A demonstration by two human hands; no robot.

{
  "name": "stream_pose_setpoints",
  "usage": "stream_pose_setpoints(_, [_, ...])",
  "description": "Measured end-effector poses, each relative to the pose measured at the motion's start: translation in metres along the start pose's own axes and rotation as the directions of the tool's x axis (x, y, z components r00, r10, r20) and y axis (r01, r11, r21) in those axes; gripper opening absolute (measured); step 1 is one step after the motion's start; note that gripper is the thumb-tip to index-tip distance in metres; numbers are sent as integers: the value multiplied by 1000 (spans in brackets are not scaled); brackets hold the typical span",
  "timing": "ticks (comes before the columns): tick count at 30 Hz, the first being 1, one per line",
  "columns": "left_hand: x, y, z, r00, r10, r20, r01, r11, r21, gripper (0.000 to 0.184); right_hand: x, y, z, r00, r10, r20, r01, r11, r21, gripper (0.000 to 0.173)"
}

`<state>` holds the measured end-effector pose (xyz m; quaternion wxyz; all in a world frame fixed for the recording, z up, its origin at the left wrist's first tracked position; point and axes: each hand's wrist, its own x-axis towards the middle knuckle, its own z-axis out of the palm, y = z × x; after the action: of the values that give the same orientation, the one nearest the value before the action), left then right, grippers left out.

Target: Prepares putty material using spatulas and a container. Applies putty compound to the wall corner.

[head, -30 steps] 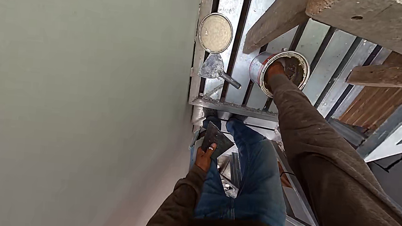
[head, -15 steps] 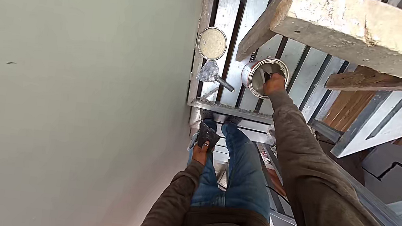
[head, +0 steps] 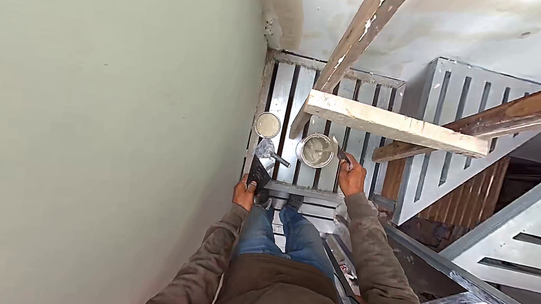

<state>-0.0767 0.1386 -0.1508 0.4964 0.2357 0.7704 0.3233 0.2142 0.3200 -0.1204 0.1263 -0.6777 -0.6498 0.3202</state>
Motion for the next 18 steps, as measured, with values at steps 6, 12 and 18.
stream_pose_setpoints(6, [54, 90, 46, 965, -2, 260, -104, 914, 391, 46, -33, -43, -57, 996, -32, -86, 43, 992, 120, 36])
stream_pose_setpoints(12, [115, 122, 133, 950, -8, 313, -166, 834, 526, 43, -41, -61, -73, 981, -63, -182, 90, 986, 142, 32])
stream_pose_setpoints(18, [123, 135, 141, 955, -52, 292, -76, 908, 411, 45, -50, -67, -84, 975, -78, -208, 107, 986, 129, 33])
